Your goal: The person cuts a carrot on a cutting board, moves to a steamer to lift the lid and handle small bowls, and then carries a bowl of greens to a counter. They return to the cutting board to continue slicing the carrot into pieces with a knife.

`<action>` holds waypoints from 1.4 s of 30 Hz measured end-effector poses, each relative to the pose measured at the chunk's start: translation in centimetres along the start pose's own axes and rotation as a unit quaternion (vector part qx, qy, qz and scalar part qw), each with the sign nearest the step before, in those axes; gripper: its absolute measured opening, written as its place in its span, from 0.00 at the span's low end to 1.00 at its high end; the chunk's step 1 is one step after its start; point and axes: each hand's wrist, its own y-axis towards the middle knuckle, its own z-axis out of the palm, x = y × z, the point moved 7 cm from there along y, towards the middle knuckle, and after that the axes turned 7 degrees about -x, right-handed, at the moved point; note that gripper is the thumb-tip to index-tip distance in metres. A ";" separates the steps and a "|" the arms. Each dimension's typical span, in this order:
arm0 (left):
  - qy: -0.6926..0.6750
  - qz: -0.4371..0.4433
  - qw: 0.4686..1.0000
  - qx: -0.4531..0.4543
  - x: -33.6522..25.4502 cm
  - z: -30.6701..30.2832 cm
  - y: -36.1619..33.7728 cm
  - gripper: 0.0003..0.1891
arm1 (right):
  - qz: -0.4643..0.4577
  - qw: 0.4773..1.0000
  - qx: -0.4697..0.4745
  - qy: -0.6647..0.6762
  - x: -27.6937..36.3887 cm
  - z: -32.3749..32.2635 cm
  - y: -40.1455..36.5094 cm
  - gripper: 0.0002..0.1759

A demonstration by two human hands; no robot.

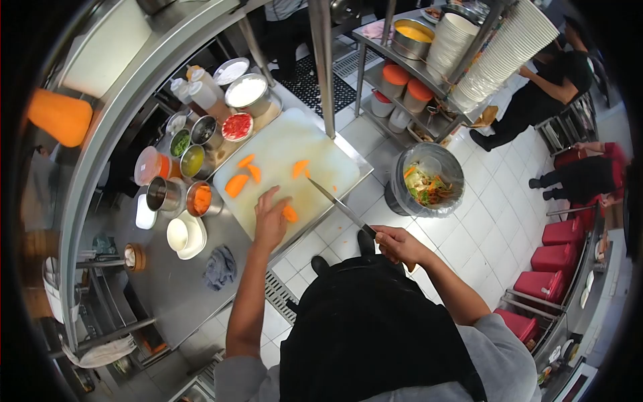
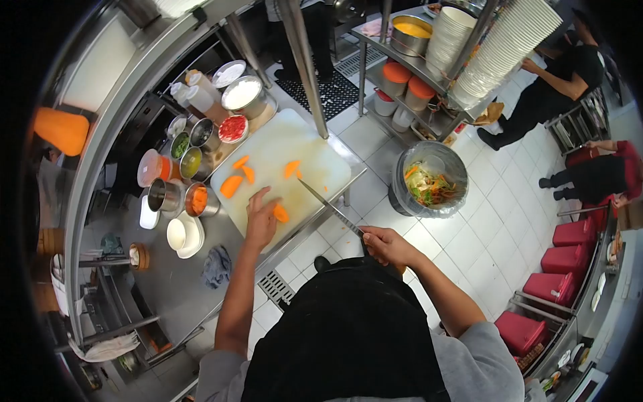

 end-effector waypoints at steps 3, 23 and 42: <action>-0.067 -0.225 0.968 -0.088 0.8 0.3 -1.7 0.25 | -0.068 0.988 -0.026 -0.135 1.3 1.1 0.6 0.26; -0.120 -0.271 0.937 -0.183 0.7 3.0 -4.2 0.18 | -0.264 0.879 -0.078 -0.389 2.3 5.8 0.7 0.26; -0.147 -0.297 0.923 -0.197 0.7 2.6 -4.1 0.19 | -0.233 0.873 -0.067 -0.423 3.1 6.5 -0.2 0.27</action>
